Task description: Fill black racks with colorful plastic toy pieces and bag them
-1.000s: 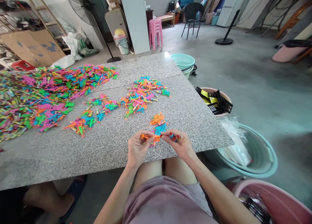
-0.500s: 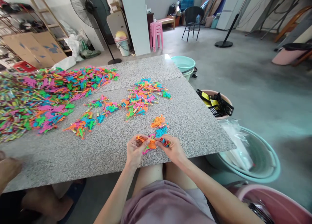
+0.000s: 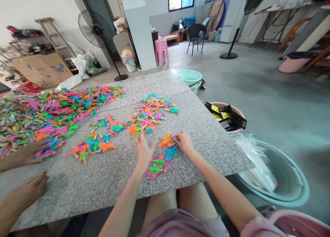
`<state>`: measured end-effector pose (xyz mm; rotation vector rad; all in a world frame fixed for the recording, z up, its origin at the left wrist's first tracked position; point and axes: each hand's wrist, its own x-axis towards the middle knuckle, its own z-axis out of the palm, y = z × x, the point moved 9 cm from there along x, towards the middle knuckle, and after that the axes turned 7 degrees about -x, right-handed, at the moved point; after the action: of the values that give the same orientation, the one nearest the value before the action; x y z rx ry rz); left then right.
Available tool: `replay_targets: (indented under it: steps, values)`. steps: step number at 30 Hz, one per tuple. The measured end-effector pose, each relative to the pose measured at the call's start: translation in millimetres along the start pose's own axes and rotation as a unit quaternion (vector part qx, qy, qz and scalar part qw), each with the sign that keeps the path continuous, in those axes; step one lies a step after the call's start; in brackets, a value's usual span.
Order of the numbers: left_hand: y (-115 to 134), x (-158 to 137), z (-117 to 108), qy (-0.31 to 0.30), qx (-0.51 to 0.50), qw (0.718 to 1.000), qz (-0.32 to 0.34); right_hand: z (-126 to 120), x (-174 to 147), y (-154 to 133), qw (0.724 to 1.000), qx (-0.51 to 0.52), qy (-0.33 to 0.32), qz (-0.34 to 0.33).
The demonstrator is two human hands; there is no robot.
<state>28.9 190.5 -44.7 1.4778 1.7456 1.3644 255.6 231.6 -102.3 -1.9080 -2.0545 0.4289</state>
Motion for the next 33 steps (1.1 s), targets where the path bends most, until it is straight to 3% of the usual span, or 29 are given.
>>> replay_targets:
  steps: [3, 7, 11, 16, 20, 24, 27, 33]
  values:
    - [-16.6, -31.8, 37.7, -0.028, 0.000, 0.999, -0.037, 6.2, -7.1, 2.2, 0.999, 0.040, 0.013, -0.005]
    - [-14.5, -25.7, 52.8, -0.059, -0.059, 0.995, -0.051, 6.3, -15.4, 4.9, 0.993, 0.117, 0.012, -0.013]
    - [0.2, -18.5, 51.4, -0.118, -0.168, 0.977, -0.057, -4.0, -30.7, 0.4, 0.969, 0.242, 0.038, -0.045]
    - [12.5, -46.6, 45.3, -0.129, -0.305, 0.939, -0.097, -39.2, -61.2, -4.8, 0.919, 0.374, 0.121, -0.040]
    - [27.2, -72.1, 41.0, -0.130, -0.386, 0.902, -0.141, -61.5, -82.6, -27.7, 0.893, 0.433, 0.112, -0.049]
    - [35.9, -88.9, 29.5, -0.093, -0.455, 0.862, -0.205, -72.6, -103.7, -46.4, 0.880, 0.465, 0.090, -0.046]
    - [42.7, -96.5, 19.8, -0.085, -0.465, 0.855, -0.214, -75.3, -116.9, -49.1, 0.865, 0.494, 0.080, -0.032]
    - [54.4, -102.7, 8.4, -0.089, -0.457, 0.866, -0.184, -82.2, -126.8, -52.2, 0.870, 0.484, 0.081, -0.045]
